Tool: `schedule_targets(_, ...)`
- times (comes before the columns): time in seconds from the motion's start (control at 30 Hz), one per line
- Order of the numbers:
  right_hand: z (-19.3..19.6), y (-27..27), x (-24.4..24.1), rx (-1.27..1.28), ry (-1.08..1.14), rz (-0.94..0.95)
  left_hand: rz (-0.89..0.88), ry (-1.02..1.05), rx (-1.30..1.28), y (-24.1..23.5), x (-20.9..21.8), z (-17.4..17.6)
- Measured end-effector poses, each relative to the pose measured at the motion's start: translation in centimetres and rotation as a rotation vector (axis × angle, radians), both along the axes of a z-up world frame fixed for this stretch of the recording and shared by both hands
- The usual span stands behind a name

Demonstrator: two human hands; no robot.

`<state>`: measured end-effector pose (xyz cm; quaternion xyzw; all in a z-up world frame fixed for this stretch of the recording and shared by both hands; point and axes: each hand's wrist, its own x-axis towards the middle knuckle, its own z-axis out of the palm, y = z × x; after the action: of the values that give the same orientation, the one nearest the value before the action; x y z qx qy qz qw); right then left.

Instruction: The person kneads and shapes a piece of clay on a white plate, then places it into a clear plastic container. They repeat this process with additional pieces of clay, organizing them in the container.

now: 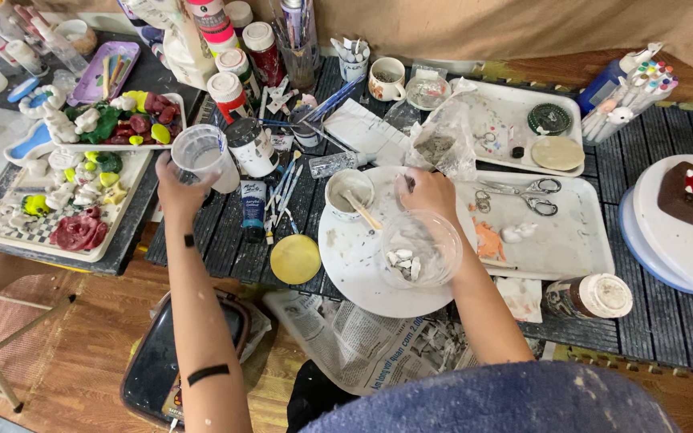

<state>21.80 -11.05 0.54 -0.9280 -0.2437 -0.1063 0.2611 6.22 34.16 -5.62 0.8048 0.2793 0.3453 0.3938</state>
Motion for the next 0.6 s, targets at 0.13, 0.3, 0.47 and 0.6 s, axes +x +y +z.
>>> schedule_targets(0.13,0.5,0.0,-0.3,0.022,0.022,0.009,-0.008,-0.074,0.050,-1.1,1.2,0.9)
schedule_targets(0.3,0.9,0.2,-0.6,0.003,0.093,-0.020,-0.006,-0.292,0.057,-4.2,-1.5,2.4)
schedule_targets(0.47,1.2,0.3,-0.3,0.016,0.080,-0.008,-0.087,-0.278,0.108,-5.2,-6.7,4.8)
schedule_targets(0.6,0.8,0.1,-0.6,0.001,0.068,-0.021,-0.077,-0.155,0.032,-7.7,-9.9,4.7)
